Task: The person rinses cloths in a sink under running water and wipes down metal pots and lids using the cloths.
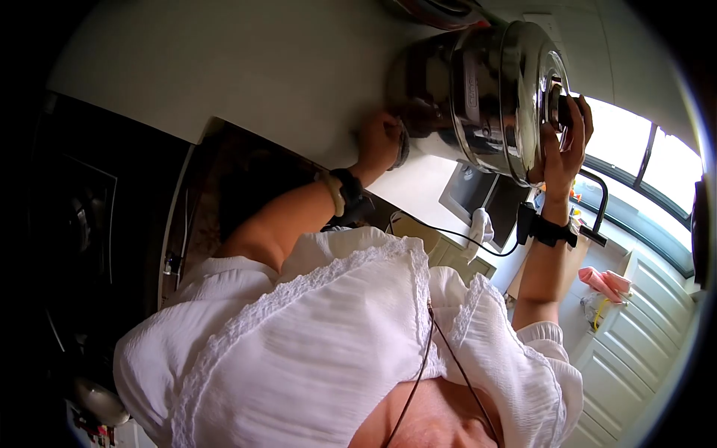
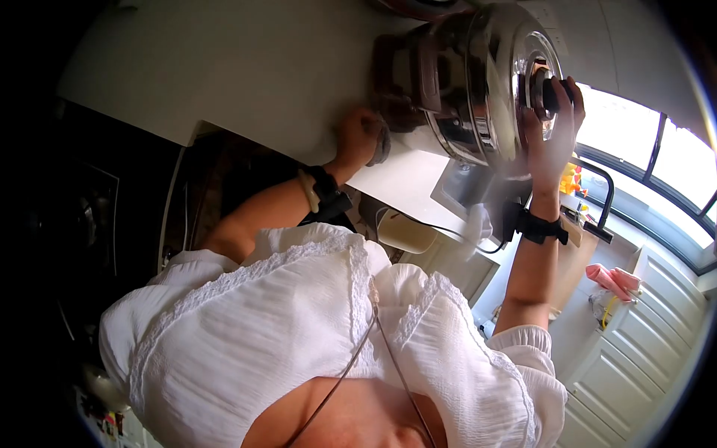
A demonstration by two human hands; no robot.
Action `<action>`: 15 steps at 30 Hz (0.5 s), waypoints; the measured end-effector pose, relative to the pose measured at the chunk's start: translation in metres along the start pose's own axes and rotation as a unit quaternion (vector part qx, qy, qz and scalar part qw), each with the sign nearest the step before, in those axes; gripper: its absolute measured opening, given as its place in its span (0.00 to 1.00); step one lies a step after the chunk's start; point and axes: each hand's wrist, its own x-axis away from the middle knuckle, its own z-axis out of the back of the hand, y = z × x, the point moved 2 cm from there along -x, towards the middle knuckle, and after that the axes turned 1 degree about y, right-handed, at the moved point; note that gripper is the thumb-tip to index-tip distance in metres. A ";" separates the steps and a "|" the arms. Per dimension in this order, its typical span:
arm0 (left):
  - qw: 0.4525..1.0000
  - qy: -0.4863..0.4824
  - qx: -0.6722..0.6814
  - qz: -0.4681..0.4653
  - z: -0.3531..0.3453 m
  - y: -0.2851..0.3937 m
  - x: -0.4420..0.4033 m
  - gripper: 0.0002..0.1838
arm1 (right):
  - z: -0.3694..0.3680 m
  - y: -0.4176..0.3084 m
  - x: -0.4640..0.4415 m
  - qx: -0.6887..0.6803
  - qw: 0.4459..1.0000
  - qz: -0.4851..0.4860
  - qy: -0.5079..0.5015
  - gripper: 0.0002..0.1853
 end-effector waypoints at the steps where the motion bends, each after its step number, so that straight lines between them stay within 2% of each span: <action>1: 0.999 0.026 -0.009 -0.020 -0.003 -0.001 0.001 0.05 | 0.000 0.001 0.001 -0.003 1.000 0.001 0.008 0.29; 2: 0.998 0.050 -0.018 -0.042 -0.007 -0.002 0.001 0.05 | -0.001 0.003 0.001 -0.007 1.000 0.007 0.011 0.29; 3: 0.997 0.081 0.006 0.005 0.004 0.023 -0.009 0.04 | -0.001 0.005 0.000 -0.011 1.000 0.013 0.013 0.29; 6: 0.981 0.138 -0.005 -0.134 0.013 0.026 -0.055 0.03 | -0.001 0.007 0.000 -0.026 0.999 0.027 0.026 0.28; 9: 0.983 0.109 -0.047 -0.141 0.008 0.036 -0.054 0.02 | -0.001 0.000 0.000 -0.091 0.995 0.005 0.037 0.28; 12: 0.978 0.173 -0.067 -0.099 -0.011 0.014 -0.007 0.02 | -0.001 0.010 -0.001 -0.048 0.996 0.062 0.051 0.29; 13: 0.977 0.157 -0.109 -0.096 -0.017 0.010 0.007 0.03 | -0.002 0.011 0.000 -0.060 0.995 0.056 0.055 0.29; 15: 0.988 0.094 0.063 0.110 -0.051 -0.012 0.034 0.05 | -0.001 0.007 0.002 -0.045 0.995 0.073 0.048 0.28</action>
